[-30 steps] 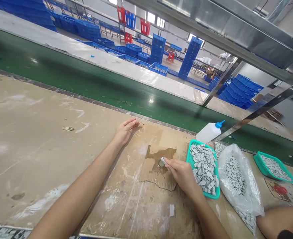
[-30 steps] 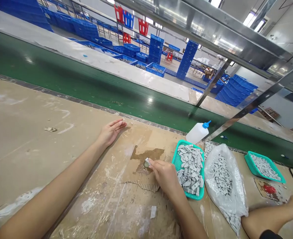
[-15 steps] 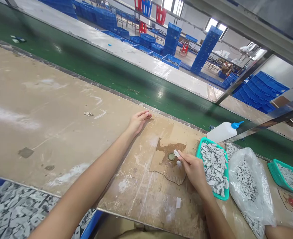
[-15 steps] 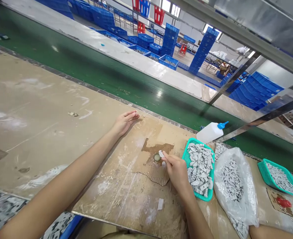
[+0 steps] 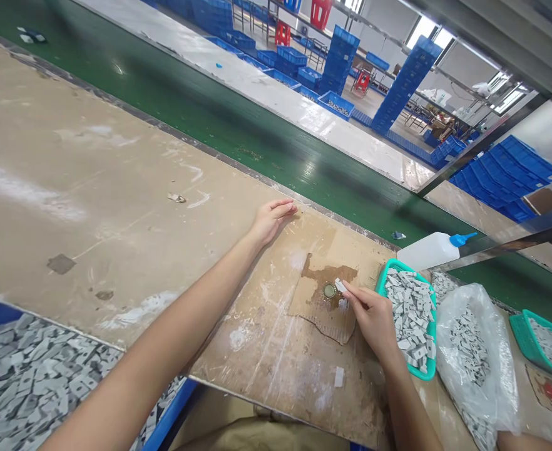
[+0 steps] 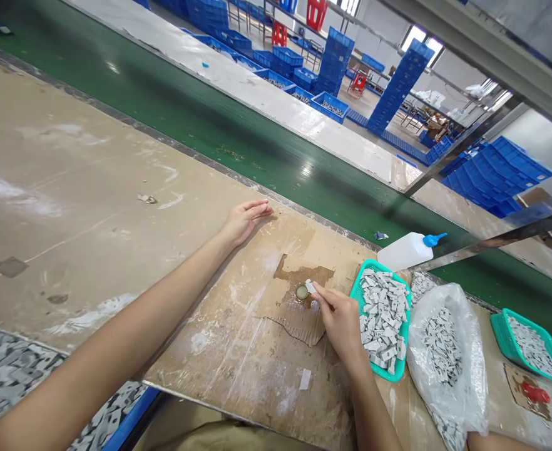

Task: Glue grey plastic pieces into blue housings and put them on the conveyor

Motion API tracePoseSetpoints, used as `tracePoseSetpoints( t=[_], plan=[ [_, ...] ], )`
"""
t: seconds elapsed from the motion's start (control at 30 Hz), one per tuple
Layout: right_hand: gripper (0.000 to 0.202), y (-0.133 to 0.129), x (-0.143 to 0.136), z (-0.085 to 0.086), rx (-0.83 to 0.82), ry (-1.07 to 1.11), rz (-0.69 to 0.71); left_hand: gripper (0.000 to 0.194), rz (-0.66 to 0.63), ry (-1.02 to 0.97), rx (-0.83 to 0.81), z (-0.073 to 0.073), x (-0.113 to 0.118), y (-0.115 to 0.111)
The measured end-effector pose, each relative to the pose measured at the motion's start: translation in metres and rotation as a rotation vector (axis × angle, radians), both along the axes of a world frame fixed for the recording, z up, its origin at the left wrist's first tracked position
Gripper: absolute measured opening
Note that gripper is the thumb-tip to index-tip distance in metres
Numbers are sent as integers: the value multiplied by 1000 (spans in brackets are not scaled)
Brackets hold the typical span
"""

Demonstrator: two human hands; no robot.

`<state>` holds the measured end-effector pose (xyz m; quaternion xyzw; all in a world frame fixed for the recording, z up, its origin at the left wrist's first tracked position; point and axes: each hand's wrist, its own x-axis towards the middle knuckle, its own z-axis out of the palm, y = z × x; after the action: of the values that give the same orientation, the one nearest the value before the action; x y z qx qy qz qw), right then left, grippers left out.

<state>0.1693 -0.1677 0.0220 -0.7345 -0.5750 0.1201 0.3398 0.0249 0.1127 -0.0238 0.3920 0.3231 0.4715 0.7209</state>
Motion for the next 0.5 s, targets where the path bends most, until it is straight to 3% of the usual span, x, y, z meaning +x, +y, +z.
tracePoseSetpoints(
  t=[0.17, 0.27, 0.37, 0.5],
  plan=[
    [28, 1, 1, -4, 6, -5, 22, 19, 39, 215, 172, 5, 10, -21],
    [28, 2, 1, -8, 21, -9, 82, 12, -33, 435, 436, 20, 36, -38],
    [30, 2, 1, -11, 29, -33, 113, 17, -208, 616, 747, 42, 90, -48],
    [36, 1, 0, -14, -3, -88, 115, 16, -400, 655, 845, 63, 189, -52]
  ],
)
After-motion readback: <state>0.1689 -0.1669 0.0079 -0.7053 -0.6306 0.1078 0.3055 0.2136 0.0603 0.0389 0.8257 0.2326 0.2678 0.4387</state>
